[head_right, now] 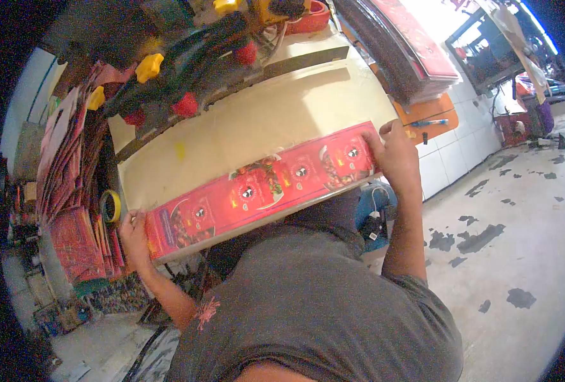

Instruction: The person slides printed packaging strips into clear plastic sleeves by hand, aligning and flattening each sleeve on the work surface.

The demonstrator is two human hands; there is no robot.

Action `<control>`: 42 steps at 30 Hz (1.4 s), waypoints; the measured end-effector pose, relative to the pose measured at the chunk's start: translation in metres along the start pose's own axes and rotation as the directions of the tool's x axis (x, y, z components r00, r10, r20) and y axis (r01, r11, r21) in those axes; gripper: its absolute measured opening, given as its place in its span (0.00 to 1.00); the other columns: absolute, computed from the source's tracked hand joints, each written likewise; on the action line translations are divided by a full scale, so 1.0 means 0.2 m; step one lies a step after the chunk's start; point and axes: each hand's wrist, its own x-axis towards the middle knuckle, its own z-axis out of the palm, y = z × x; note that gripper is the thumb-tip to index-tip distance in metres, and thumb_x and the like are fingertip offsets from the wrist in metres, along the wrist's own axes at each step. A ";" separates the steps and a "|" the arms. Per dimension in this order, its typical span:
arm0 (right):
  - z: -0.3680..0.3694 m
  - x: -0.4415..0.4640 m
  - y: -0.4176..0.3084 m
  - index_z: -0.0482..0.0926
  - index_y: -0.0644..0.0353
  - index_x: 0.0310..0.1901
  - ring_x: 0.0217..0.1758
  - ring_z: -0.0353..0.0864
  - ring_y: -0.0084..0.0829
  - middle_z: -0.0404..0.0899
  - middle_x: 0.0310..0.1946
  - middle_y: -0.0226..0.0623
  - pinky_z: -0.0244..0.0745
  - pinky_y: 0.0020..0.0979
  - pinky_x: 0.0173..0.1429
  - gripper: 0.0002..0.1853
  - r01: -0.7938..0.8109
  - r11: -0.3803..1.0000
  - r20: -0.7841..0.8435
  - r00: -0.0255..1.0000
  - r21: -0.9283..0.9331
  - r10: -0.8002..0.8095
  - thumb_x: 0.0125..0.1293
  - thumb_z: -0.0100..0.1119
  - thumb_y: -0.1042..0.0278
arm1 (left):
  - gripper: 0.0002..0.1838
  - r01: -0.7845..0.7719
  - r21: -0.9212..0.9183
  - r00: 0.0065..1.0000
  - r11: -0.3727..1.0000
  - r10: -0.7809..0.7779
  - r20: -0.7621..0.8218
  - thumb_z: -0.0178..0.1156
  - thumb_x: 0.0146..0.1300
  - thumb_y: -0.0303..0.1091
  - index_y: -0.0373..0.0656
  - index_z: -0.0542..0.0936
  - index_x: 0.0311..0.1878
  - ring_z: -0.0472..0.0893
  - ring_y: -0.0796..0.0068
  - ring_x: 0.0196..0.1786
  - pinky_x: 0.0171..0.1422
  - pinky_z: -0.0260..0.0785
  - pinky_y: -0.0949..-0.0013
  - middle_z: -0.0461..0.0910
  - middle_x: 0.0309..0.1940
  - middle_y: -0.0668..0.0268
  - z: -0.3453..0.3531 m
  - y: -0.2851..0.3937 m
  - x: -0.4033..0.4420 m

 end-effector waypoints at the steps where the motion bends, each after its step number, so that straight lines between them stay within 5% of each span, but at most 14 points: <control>1: 0.00 0.01 0.01 0.79 0.69 0.44 0.41 0.87 0.53 0.86 0.40 0.56 0.79 0.47 0.48 0.27 -0.038 0.999 0.039 0.999 0.011 0.038 0.69 0.72 0.46 | 0.13 -0.041 0.028 0.999 0.999 0.041 0.012 0.64 0.78 0.37 0.37 0.77 0.41 0.75 0.88 0.32 0.35 0.66 0.76 0.82 0.29 0.71 0.00 0.00 0.00; 5: 0.00 0.00 0.04 0.78 0.69 0.36 0.32 0.79 0.43 0.80 0.29 0.48 0.74 0.44 0.40 0.29 -0.016 0.998 0.046 0.999 0.054 0.013 0.69 0.71 0.43 | 0.12 -0.071 0.086 0.997 0.994 0.071 -0.001 0.63 0.79 0.36 0.37 0.77 0.42 0.75 0.87 0.32 0.37 0.67 0.76 0.82 0.29 0.71 0.01 0.02 -0.02; 11: 0.03 -0.04 0.03 0.77 0.68 0.36 0.34 0.81 0.47 0.81 0.31 0.49 0.75 0.46 0.42 0.30 0.001 1.000 -0.014 1.000 -0.012 -0.001 0.70 0.69 0.41 | 0.16 0.006 0.228 0.999 0.974 0.006 -0.052 0.67 0.76 0.41 0.37 0.75 0.46 0.78 0.81 0.34 0.40 0.70 0.71 0.82 0.31 0.66 0.02 0.11 -0.05; 14: 0.01 -0.03 0.01 0.77 0.66 0.36 0.39 0.84 0.49 0.83 0.33 0.49 0.76 0.47 0.44 0.30 -0.080 0.995 0.051 0.995 -0.051 0.083 0.70 0.68 0.39 | 0.20 -0.118 0.366 0.983 0.923 0.161 -0.088 0.70 0.74 0.45 0.37 0.75 0.47 0.79 0.78 0.34 0.41 0.71 0.69 0.80 0.29 0.66 -0.02 0.05 -0.06; 16: 0.00 -0.03 -0.01 0.77 0.66 0.37 0.39 0.85 0.49 0.84 0.34 0.49 0.76 0.47 0.45 0.30 -0.096 0.994 0.058 0.993 -0.055 0.099 0.70 0.67 0.39 | 0.20 -0.092 0.257 0.990 0.962 0.117 -0.085 0.71 0.73 0.45 0.37 0.75 0.48 0.75 0.80 0.30 0.37 0.67 0.70 0.76 0.24 0.70 -0.03 0.08 -0.11; 22: 0.06 -0.03 0.04 0.76 0.64 0.43 0.40 0.86 0.52 0.85 0.34 0.48 0.76 0.48 0.46 0.29 -0.042 0.998 -0.028 0.999 -0.043 0.041 0.71 0.66 0.39 | 0.18 0.070 0.365 0.993 0.929 -0.031 -0.111 0.70 0.73 0.44 0.40 0.75 0.48 0.61 0.85 0.27 0.31 0.54 0.72 0.66 0.23 0.76 -0.04 0.13 -0.26; 28: 0.03 -0.06 -0.04 0.76 0.59 0.49 0.38 0.87 0.50 0.85 0.31 0.48 0.76 0.47 0.44 0.22 -0.040 0.996 -0.012 0.999 0.078 0.041 0.74 0.65 0.47 | 0.16 -0.050 0.090 0.995 0.995 0.057 -0.080 0.68 0.75 0.41 0.39 0.78 0.54 0.63 0.85 0.29 0.32 0.56 0.73 0.70 0.26 0.75 0.02 0.07 -0.26; 32: 0.05 -0.07 -0.03 0.77 0.58 0.48 0.30 0.84 0.46 0.82 0.25 0.47 0.74 0.44 0.38 0.14 -0.026 0.991 0.004 1.000 0.131 0.026 0.76 0.64 0.56 | 0.17 -0.054 0.116 0.996 0.992 0.062 -0.070 0.65 0.77 0.40 0.39 0.81 0.60 0.68 0.85 0.33 0.36 0.61 0.76 0.76 0.32 0.73 0.03 0.11 -0.27; 34: 0.05 -0.09 -0.01 0.79 0.59 0.46 0.25 0.77 0.30 0.77 0.21 0.40 0.69 0.38 0.33 0.11 0.031 0.981 -0.045 0.999 0.193 -0.023 0.74 0.66 0.61 | 0.17 0.085 0.222 0.995 0.971 -0.071 -0.070 0.64 0.78 0.40 0.39 0.83 0.61 0.74 0.85 0.39 0.43 0.66 0.77 0.80 0.37 0.70 0.03 0.19 -0.29; 36: 0.04 -0.11 0.00 0.80 0.59 0.46 0.24 0.74 0.25 0.75 0.20 0.37 0.69 0.34 0.32 0.10 0.008 0.969 -0.038 0.999 0.246 0.001 0.74 0.66 0.62 | 0.18 0.040 0.175 0.997 0.984 -0.027 -0.075 0.64 0.78 0.40 0.37 0.84 0.62 0.76 0.84 0.40 0.47 0.69 0.76 0.83 0.39 0.68 0.04 0.14 -0.29; 40: -0.01 -0.14 0.01 0.84 0.57 0.52 0.27 0.79 0.31 0.79 0.23 0.41 0.73 0.35 0.35 0.11 0.010 0.965 0.024 1.000 0.261 -0.017 0.75 0.65 0.63 | 0.22 -0.149 0.209 0.984 0.967 0.165 -0.061 0.63 0.79 0.42 0.34 0.82 0.66 0.76 0.84 0.37 0.43 0.71 0.76 0.84 0.39 0.68 0.00 0.03 -0.26; 42: 0.01 -0.15 0.03 0.85 0.55 0.55 0.31 0.82 0.35 0.81 0.27 0.45 0.75 0.37 0.39 0.13 0.070 0.971 -0.018 0.998 0.229 -0.068 0.75 0.65 0.62 | 0.25 0.031 0.273 0.999 0.962 -0.038 0.021 0.63 0.79 0.43 0.39 0.80 0.71 0.73 0.86 0.30 0.35 0.69 0.75 0.82 0.34 0.70 -0.03 0.10 -0.29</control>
